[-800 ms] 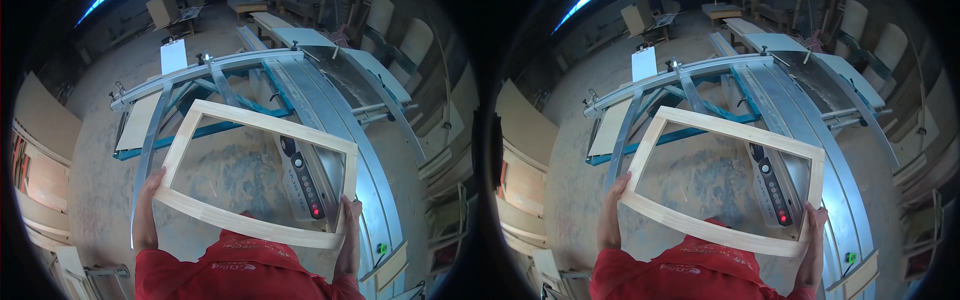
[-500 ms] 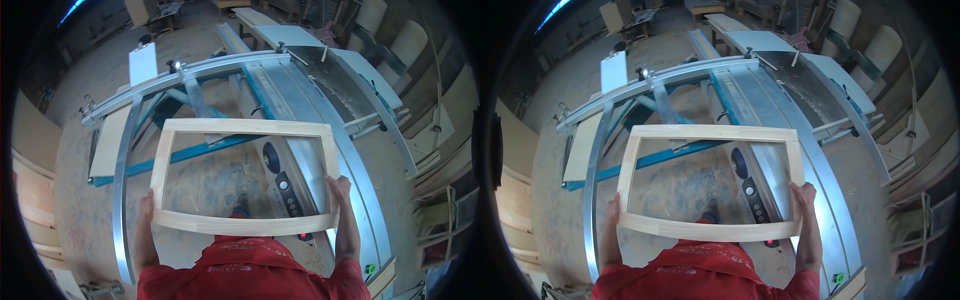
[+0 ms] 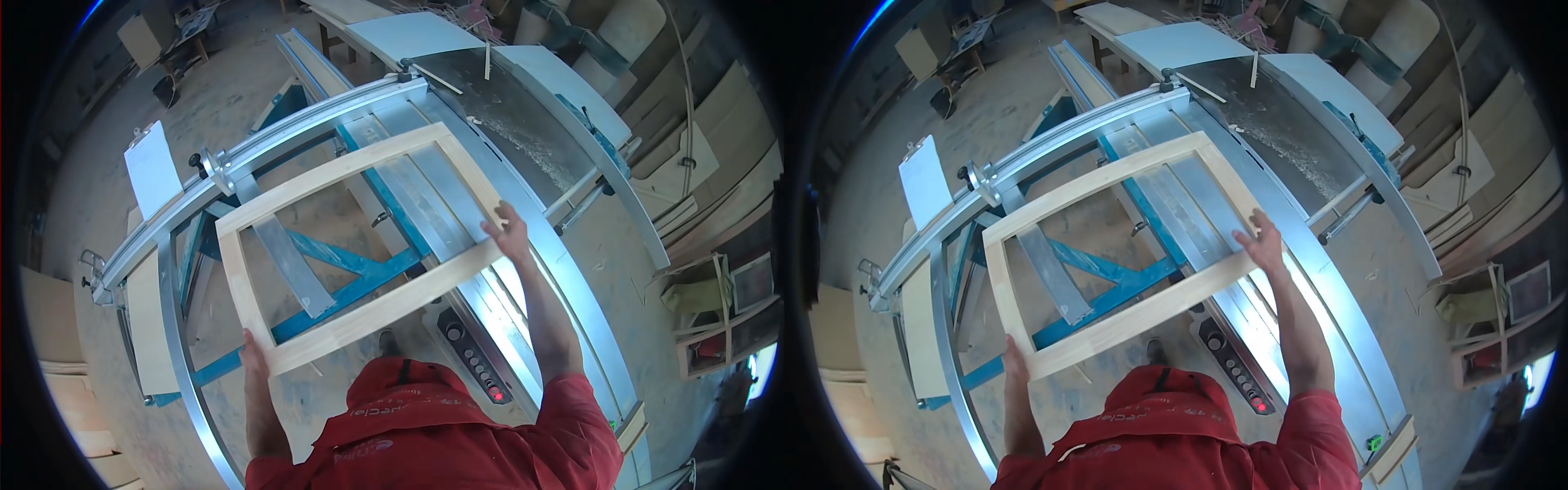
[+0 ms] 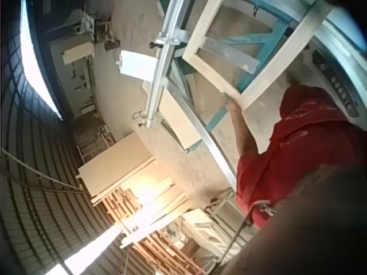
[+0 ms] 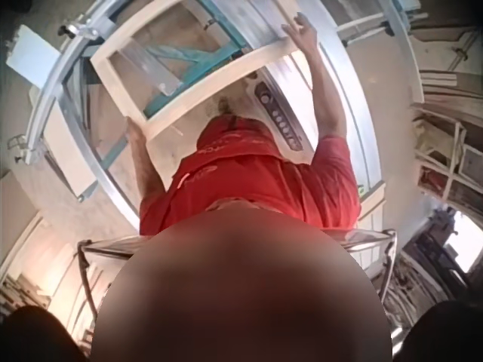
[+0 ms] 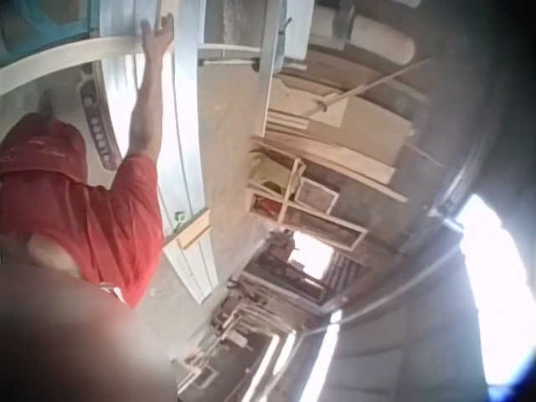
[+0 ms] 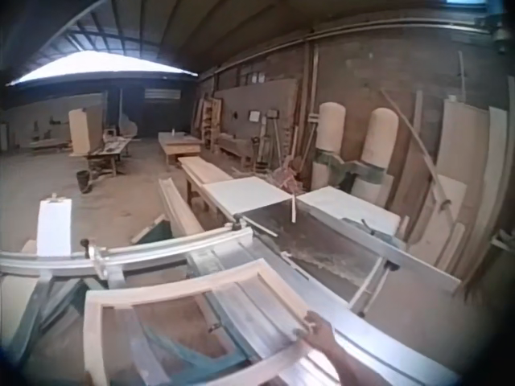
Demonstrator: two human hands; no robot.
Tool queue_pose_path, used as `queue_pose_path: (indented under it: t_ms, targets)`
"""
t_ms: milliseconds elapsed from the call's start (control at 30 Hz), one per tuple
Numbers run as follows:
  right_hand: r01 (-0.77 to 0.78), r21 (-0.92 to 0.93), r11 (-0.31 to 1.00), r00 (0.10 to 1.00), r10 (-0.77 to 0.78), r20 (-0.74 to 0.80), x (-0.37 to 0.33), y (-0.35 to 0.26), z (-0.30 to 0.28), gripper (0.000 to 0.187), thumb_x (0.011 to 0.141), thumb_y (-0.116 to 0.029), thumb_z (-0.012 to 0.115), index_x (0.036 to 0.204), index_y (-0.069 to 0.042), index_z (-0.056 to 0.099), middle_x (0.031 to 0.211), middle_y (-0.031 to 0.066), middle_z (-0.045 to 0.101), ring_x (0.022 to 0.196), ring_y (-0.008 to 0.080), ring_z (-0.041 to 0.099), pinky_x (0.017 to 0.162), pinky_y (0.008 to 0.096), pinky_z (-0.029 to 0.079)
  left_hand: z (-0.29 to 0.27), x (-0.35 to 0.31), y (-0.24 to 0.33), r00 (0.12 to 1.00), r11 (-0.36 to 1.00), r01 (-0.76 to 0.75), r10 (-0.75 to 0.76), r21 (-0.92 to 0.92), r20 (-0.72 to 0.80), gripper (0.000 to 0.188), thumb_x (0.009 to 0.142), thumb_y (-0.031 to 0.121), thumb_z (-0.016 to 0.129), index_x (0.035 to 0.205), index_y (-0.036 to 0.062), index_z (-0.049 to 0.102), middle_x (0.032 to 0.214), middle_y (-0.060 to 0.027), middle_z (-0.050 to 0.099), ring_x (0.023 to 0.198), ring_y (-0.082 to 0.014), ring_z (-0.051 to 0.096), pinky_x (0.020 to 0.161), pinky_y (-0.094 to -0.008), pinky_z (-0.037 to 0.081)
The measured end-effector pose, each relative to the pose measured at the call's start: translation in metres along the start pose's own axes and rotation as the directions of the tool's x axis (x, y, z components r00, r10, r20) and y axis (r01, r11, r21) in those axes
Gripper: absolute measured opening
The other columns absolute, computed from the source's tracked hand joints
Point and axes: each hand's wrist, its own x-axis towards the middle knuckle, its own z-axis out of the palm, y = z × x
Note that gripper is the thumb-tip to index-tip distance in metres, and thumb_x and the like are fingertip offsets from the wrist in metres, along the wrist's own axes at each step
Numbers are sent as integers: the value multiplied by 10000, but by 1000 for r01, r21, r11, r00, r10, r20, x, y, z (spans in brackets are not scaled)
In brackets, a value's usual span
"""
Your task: Using a woodworking machine to process or finish wooden door frames.
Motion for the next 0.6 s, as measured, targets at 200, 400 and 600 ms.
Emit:
queue_pose_path:
  t_ms: [200, 400, 600]
  targets:
    - [134, -404, 905, 956, -10, 294, -138, 48, 23, 878, 837, -431, 810, 1540, -10, 495, 1640, 325, 370, 1532, 494, 340, 1248, 559, 328, 65, 23, 63, 967, 909, 52, -150, 415, 206, 764, 1065, 648, 519, 1259, -62, 724, 1145, -162, 749, 1067, -271, 683, 952, -422, 526]
    - [162, -501, 850, 932, 34, 360, -130, 58, -1, 837, 826, -451, 807, 1499, -40, 527, 1681, 347, 279, 1570, 523, 267, 1281, 609, 232, 76, 33, 58, 959, 923, -147, 44, 357, 281, 847, 1050, 712, 469, 1326, -56, 698, 1185, -183, 740, 1107, -292, 681, 1015, -390, 507]
    - [199, -451, 870, 939, -38, 342, -126, 76, -11, 786, 801, -406, 828, 1452, -55, 561, 1671, 358, 289, 1562, 534, 274, 1271, 614, 253, 105, 5, 74, 965, 905, -109, -3, 410, 262, 890, 1029, 723, 476, 1223, -111, 721, 1122, -229, 760, 1043, -319, 695, 971, -424, 513]
